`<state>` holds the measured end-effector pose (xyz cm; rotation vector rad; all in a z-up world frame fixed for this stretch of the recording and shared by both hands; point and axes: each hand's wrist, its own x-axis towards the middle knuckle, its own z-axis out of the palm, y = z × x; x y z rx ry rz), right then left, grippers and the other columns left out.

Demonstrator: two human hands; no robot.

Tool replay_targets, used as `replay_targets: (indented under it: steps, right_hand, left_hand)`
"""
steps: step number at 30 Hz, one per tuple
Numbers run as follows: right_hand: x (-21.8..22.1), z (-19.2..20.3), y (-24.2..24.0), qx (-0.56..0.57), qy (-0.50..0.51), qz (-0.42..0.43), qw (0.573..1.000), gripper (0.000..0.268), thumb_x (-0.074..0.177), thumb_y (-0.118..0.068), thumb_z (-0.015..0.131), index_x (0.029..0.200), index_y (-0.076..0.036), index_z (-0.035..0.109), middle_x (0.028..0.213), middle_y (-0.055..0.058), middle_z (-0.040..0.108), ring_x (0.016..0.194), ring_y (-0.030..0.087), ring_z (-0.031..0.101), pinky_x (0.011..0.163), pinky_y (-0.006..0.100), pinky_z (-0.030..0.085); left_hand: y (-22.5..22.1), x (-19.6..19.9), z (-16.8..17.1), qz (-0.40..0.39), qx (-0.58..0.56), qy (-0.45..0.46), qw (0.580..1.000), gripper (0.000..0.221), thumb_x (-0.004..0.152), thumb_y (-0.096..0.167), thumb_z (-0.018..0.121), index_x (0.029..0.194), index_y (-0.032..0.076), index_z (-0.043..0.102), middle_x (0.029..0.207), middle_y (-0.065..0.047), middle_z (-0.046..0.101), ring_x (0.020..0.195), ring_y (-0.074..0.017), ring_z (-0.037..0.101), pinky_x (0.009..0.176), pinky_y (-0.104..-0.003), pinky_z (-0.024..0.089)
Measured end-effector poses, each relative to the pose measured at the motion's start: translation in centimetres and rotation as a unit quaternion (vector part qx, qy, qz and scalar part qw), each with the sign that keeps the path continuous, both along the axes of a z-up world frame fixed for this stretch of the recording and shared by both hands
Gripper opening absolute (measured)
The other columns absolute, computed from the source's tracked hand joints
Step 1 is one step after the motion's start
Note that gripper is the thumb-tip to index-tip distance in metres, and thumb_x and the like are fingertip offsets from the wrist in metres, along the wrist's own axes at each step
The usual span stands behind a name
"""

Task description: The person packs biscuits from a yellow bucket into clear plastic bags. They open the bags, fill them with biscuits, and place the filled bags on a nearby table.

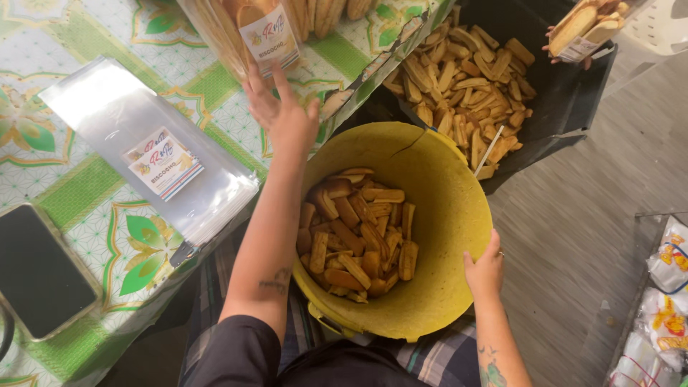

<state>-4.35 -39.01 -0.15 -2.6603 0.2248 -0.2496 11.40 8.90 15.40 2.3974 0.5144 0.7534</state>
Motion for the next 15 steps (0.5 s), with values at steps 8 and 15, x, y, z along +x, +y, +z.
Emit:
replay_targets:
  steps: [8,15]
  right_hand:
    - [-0.1,2.9,1.9,0.002,0.016,-0.030,0.999,0.088,0.083,-0.009,0.076,0.156,-0.014,0.026,0.132,0.029,0.059,0.120,0.047,0.057,0.096,0.053,0.048]
    - [0.2,2.2,1.7,-0.019,0.058,-0.065,0.996,0.084,0.088,-0.005,0.066,0.159,-0.019,0.023,0.133,0.028,0.059,0.119,0.046,0.059,0.096,0.053,0.050]
  left_hand:
    - [5.6,5.9,3.7,0.053,0.095,0.301,0.947,0.068,0.089,0.059,0.052,0.150,0.030,0.050,0.170,-0.021,-0.005,0.155,-0.0426,-0.011,0.112,-0.077,-0.008]
    - [6.1,-1.4,9.9,0.012,0.138,0.290,0.947,0.056,0.095,0.058,0.060,0.131,0.015,0.069,0.171,-0.019,0.023,0.155,-0.0513,-0.006,0.107,-0.083,-0.012]
